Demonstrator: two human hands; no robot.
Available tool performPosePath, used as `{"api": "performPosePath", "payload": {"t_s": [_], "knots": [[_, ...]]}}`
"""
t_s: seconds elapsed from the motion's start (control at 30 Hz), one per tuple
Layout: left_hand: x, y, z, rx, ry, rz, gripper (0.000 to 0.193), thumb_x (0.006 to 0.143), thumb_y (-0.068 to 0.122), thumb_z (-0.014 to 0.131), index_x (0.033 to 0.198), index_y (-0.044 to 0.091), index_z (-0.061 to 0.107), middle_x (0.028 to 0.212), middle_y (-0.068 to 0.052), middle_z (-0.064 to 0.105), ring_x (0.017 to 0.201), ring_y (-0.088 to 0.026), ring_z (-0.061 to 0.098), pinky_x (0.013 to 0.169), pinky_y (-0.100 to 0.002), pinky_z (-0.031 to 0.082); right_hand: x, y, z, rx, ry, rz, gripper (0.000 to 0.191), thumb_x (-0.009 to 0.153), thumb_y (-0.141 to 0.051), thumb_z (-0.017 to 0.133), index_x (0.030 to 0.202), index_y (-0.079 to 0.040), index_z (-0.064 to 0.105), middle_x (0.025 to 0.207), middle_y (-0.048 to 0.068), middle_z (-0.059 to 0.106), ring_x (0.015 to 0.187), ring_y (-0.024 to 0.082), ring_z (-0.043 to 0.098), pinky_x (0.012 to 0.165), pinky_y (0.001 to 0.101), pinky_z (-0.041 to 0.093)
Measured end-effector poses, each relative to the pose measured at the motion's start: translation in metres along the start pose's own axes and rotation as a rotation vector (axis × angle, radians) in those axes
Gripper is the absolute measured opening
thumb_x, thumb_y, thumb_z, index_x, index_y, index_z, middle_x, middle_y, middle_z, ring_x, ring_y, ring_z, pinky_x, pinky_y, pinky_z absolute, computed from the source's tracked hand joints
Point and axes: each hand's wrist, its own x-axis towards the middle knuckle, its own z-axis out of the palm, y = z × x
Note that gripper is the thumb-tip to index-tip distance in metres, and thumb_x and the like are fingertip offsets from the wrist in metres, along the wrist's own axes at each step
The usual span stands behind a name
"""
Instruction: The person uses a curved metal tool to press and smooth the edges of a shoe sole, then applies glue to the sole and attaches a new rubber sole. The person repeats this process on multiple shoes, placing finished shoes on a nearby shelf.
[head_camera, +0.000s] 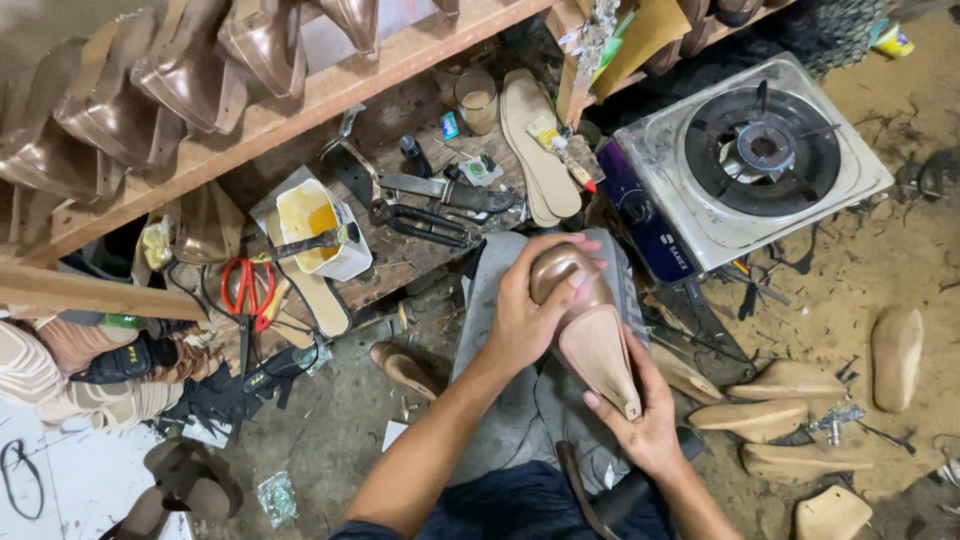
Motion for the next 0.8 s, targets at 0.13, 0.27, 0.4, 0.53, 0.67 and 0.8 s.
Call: {"api": "performPosePath", "payload": {"t_s": [0.13, 0.27, 0.4, 0.53, 0.67, 0.8], "knots": [[0.004, 0.005, 0.000, -0.476, -0.029, -0.160, 0.058, 0.106, 0.024, 0.049, 0.157, -0.002, 0.039, 0.146, -0.011, 0.061, 0.134, -0.019, 0.060, 0.117, -0.030, 0.047, 0.003, -0.013, -0.012, 0.687, -0.006, 0.310, 0.085, 0.080, -0.012, 0.078, 0.153, 0.008, 0.039, 0.141, 0.032, 0.053, 0.128, 0.039, 0.058, 0.109, 0.0502, 0.046], [-0.002, 0.012, 0.004, -0.277, 0.005, -0.165, 0.065, 0.107, 0.012, 0.056, 0.167, 0.003, 0.033, 0.138, -0.007, 0.060, 0.119, -0.012, 0.055, 0.104, -0.024, 0.044, 0.005, -0.025, -0.019, 1.224, -0.213, 0.504, 0.091, 0.082, -0.032, 0.073, 0.153, 0.005, 0.032, 0.143, 0.035, 0.049, 0.124, 0.048, 0.059, 0.100, 0.0614, 0.049], [-0.006, 0.022, 0.007, -0.193, 0.045, -0.183, 0.068, 0.102, 0.007, 0.060, 0.164, 0.006, 0.032, 0.136, -0.004, 0.060, 0.113, -0.006, 0.056, 0.093, -0.020, 0.047, 0.010, -0.030, -0.012, 1.350, -0.272, 0.528, 0.095, 0.084, -0.043, 0.073, 0.157, 0.000, 0.029, 0.143, 0.036, 0.048, 0.120, 0.049, 0.058, 0.093, 0.0648, 0.050], [-0.005, 0.033, 0.006, -0.196, 0.061, -0.174, 0.070, 0.100, 0.006, 0.061, 0.163, 0.006, 0.032, 0.137, -0.002, 0.059, 0.114, -0.005, 0.056, 0.091, -0.019, 0.047, 0.017, -0.036, -0.007, 1.353, -0.320, 0.491, 0.096, 0.084, -0.041, 0.073, 0.158, 0.000, 0.028, 0.144, 0.035, 0.048, 0.121, 0.048, 0.057, 0.095, 0.0637, 0.050], [-0.002, 0.039, 0.005, -0.204, 0.037, -0.080, 0.068, 0.103, 0.009, 0.059, 0.166, 0.003, 0.033, 0.139, -0.007, 0.060, 0.113, -0.009, 0.056, 0.093, -0.022, 0.044, 0.019, -0.041, -0.010, 1.233, -0.317, 0.476, 0.097, 0.080, -0.039, 0.073, 0.155, 0.004, 0.029, 0.143, 0.034, 0.050, 0.124, 0.047, 0.058, 0.100, 0.0604, 0.049], [0.001, 0.046, 0.005, -0.291, 0.055, -0.052, 0.063, 0.107, 0.018, 0.053, 0.163, -0.004, 0.035, 0.149, -0.013, 0.056, 0.133, -0.017, 0.056, 0.117, -0.030, 0.041, 0.012, -0.034, -0.014, 0.982, -0.192, 0.378, 0.091, 0.079, -0.025, 0.076, 0.153, 0.005, 0.033, 0.137, 0.037, 0.058, 0.121, 0.048, 0.062, 0.104, 0.0551, 0.049]]}}
